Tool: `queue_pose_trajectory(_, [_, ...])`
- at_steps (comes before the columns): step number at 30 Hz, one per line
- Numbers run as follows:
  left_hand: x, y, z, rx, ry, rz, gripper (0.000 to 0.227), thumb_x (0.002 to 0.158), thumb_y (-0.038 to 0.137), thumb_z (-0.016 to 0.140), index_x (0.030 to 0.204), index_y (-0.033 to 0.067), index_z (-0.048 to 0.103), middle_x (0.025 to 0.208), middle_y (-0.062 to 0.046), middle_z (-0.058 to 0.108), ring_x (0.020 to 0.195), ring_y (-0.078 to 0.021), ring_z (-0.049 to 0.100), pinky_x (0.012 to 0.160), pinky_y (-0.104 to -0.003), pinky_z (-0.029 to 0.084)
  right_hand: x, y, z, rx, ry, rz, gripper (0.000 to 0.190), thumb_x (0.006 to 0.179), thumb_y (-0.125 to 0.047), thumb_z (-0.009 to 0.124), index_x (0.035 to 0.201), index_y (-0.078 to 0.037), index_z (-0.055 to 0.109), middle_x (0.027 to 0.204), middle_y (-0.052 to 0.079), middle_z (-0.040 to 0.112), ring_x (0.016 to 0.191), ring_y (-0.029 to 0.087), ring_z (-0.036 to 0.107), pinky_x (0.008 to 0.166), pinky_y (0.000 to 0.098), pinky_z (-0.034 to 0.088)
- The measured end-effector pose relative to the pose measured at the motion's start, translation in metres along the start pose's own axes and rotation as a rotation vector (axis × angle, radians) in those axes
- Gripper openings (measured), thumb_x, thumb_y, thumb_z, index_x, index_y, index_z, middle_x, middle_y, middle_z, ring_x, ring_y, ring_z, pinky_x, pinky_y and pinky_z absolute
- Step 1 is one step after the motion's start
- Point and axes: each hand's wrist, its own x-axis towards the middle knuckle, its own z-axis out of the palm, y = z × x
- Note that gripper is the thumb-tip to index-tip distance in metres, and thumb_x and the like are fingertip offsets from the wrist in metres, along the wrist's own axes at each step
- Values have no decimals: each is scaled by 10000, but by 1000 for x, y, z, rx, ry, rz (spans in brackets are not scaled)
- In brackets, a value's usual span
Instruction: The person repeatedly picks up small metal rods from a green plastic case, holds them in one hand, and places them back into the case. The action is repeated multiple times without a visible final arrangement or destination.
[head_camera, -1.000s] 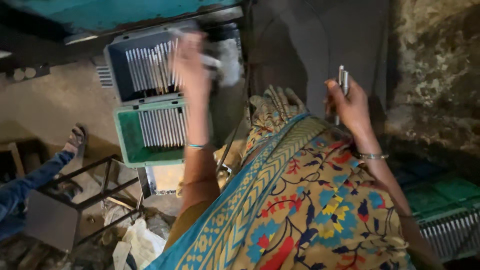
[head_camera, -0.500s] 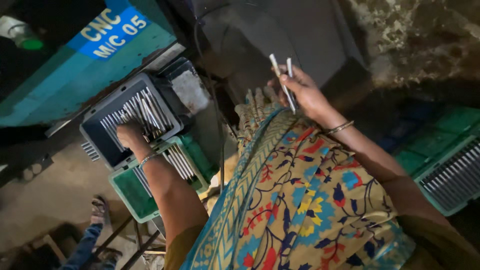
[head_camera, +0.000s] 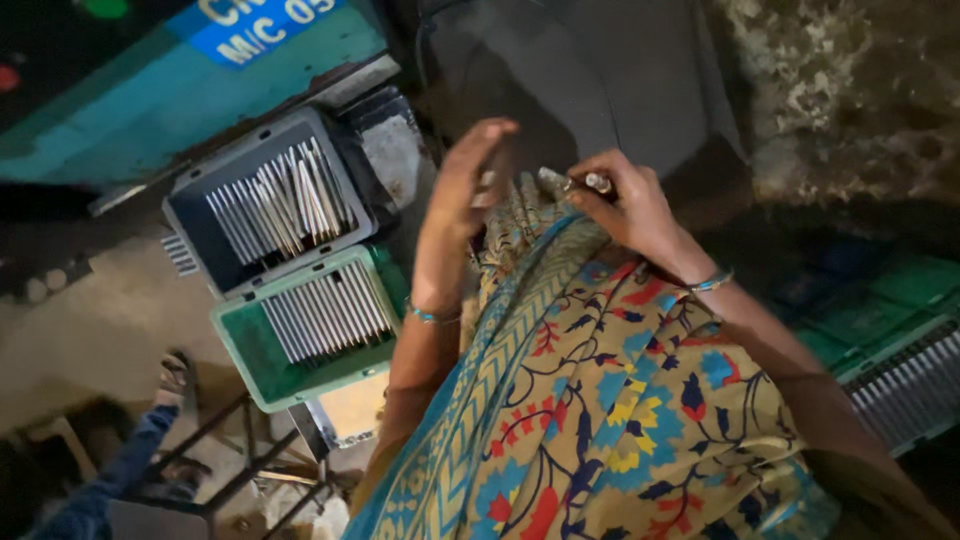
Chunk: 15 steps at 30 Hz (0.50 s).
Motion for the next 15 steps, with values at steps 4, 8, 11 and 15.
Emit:
queue_pose_trajectory(4, [14,1,34,-186,-248,81,215,1081,231,541,1120,47,644,582,42,450,436,-58,375,398,-238,265,1,-9,-2,-96,-66,35,274,943,-86,796,1150,-4,637,910,141,724,736,217,710,635,330,530])
queue_pose_trajectory(8, [20,-14,29,-68,-183,82,224,1093,233,552,1114,33,649,622,41,455,489,-64,392,446,-257,295,2,-10,1,-132,-123,111,293,914,-106,807,1142,4,660,863,154,729,674,224,712,591,342,524])
queue_pose_trajectory(11, [26,-26,28,-71,-210,96,227,1087,237,564,1108,32,660,621,46,453,508,-61,413,470,-258,323,3,-11,4,-138,-71,-23,272,923,-110,803,1126,-9,653,904,157,729,752,254,731,640,347,547])
queue_pose_trajectory(15, [28,-29,31,-65,-167,89,220,1080,231,570,1104,34,666,631,52,454,522,-51,416,484,-248,331,5,-11,4,-152,-119,21,273,927,-123,795,1124,-7,648,865,143,728,724,262,729,616,351,536])
